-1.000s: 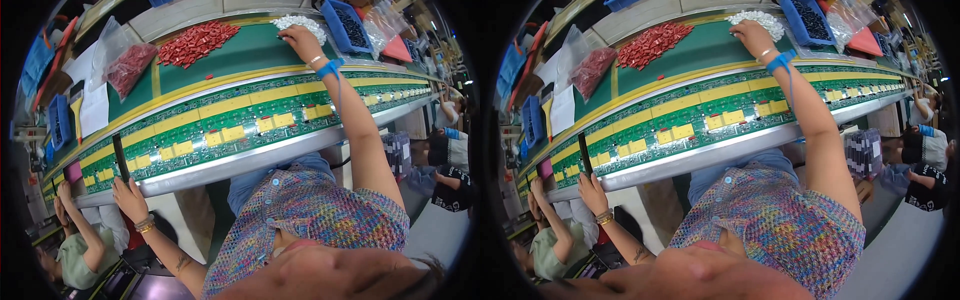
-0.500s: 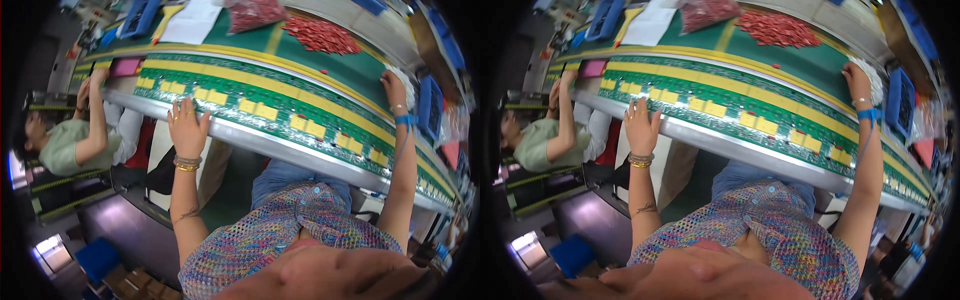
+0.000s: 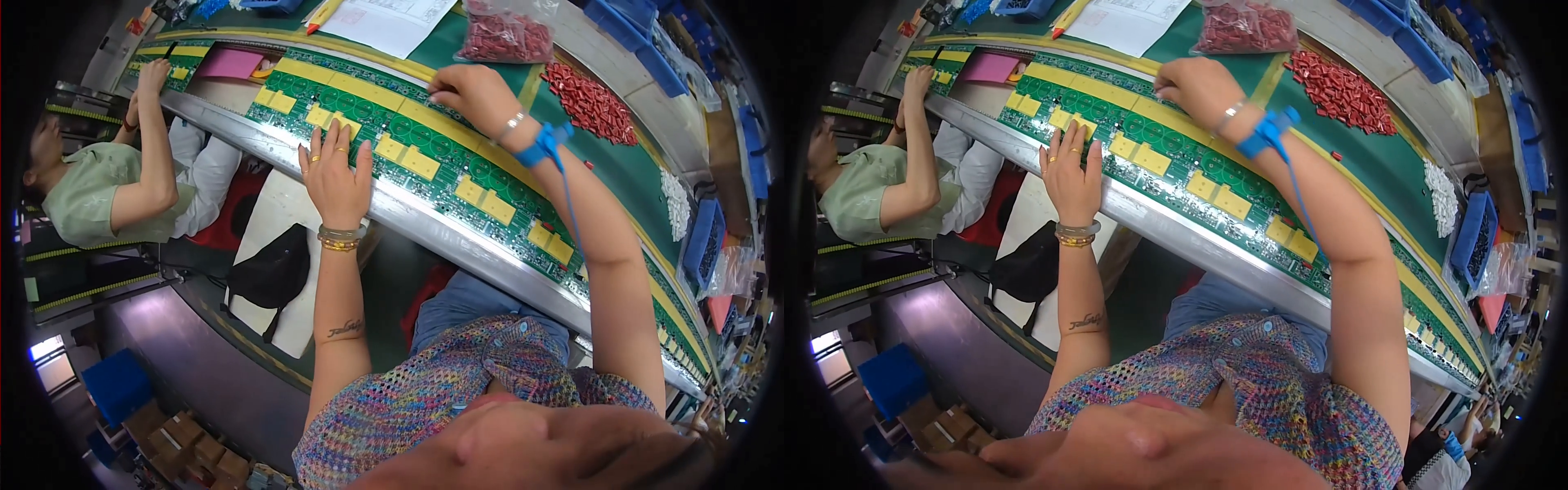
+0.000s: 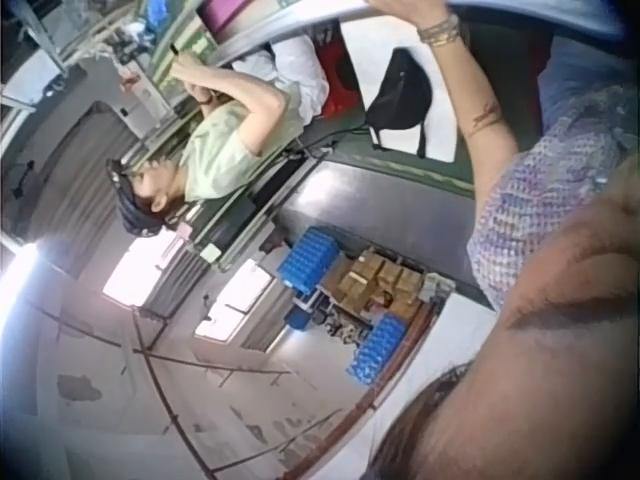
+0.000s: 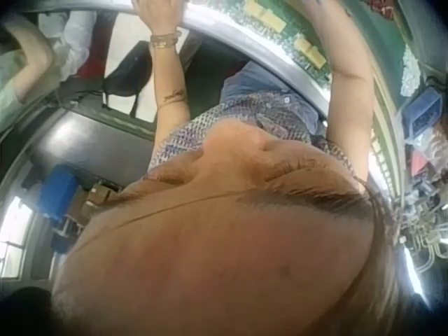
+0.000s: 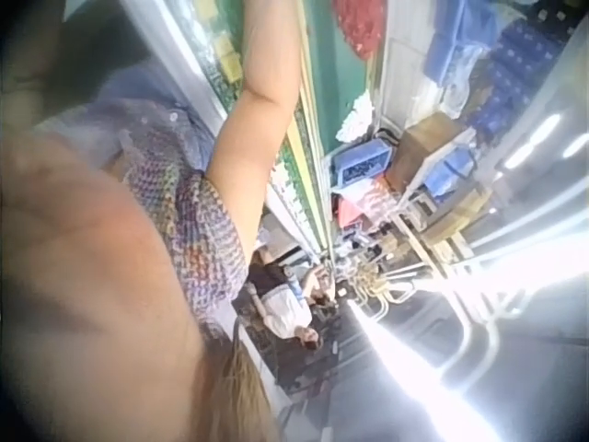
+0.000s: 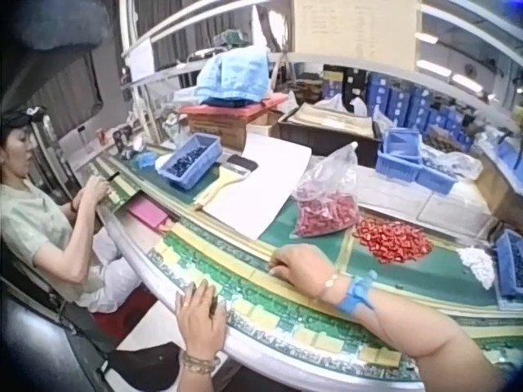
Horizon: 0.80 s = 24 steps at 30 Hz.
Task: The person inserts small electronic components into circuit boards along an assembly line, presses components into place, and handles bags of small parts on the workbench.
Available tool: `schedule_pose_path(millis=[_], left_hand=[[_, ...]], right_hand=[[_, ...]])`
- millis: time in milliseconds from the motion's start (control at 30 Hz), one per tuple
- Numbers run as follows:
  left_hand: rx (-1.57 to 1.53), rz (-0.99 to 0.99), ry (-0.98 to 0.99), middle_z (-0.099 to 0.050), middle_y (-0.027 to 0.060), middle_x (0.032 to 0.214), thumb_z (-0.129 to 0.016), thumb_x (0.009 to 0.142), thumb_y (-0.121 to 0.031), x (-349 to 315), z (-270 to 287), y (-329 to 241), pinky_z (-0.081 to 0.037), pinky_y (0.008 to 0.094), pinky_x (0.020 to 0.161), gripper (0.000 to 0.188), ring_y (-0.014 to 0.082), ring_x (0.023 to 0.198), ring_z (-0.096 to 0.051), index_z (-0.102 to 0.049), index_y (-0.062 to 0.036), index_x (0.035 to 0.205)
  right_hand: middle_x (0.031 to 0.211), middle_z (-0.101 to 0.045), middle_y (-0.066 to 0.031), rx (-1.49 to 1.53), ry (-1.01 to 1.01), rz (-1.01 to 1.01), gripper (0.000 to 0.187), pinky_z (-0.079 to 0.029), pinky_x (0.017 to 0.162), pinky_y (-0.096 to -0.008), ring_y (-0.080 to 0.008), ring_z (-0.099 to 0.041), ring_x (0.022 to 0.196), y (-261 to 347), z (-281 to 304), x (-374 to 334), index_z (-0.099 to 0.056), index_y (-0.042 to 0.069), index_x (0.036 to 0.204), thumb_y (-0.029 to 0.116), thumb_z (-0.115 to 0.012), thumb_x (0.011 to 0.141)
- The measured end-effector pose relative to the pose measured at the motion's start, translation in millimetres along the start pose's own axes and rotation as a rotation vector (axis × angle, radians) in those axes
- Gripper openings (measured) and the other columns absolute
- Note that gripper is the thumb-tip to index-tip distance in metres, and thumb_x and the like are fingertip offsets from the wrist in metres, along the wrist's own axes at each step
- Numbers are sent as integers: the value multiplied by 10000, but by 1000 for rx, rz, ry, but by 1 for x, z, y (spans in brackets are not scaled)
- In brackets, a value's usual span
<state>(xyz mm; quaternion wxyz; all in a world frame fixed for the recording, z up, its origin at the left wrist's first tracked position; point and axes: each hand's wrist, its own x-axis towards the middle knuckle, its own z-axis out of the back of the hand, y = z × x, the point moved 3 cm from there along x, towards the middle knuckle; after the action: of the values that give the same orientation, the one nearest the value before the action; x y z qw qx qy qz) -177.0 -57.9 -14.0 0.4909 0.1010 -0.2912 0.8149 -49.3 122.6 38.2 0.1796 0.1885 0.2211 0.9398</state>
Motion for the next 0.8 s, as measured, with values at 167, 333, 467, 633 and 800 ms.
schedule_pose_path(millis=[167, 333, 467, 633, 800], left_hand=[[-24, 18, -14, -536, 149, 1229, -517, 845, -330, 0, 1, 1, -211, 509, 1035, 414, 364, 1181, -436, -607, -3, 1084], [-4, 25, -15, -539, 144, 1226, -529, 828, -316, -1, 2, 3, -202, 506, 1040, 407, 356, 1178, -441, -610, -9, 1083], [-6, 22, -15, -539, 142, 1228, -533, 824, -315, -1, 1, 4, -198, 505, 1042, 407, 354, 1178, -441, -610, -10, 1082], [-3, 21, -17, -538, 145, 1228, -539, 818, -308, 0, 1, 2, -201, 505, 1040, 403, 350, 1177, -443, -610, -11, 1081], [13, 31, -22, -552, 113, 1224, -563, 803, -253, -2, 4, 2, -200, 481, 1049, 375, 323, 1177, -455, -608, -31, 1103]], right_hand=[[805, -605, -91, -158, -14, -59, 114, -470, 711, -394, -279, -572, 825, -7, -31, 41, -633, 67, 771, 179, -638, 746], [810, -594, -75, -227, -41, 9, 94, -476, 718, -392, -271, -557, 844, -9, -48, 52, -631, 76, 753, 169, -633, 747], [796, -576, -73, -265, -27, 22, 99, -464, 718, -387, -274, -548, 829, -9, -54, 56, -601, 55, 763, 153, -618, 765], [795, -578, -77, -351, 11, 34, 89, -471, 719, -385, -277, -554, 824, -7, -52, 60, -599, 54, 755, 140, -621, 760], [793, -580, -85, -383, 2, 47, 89, -472, 717, -386, -283, -558, 812, -3, -54, 60, -597, 50, 748, 135, -622, 753]])
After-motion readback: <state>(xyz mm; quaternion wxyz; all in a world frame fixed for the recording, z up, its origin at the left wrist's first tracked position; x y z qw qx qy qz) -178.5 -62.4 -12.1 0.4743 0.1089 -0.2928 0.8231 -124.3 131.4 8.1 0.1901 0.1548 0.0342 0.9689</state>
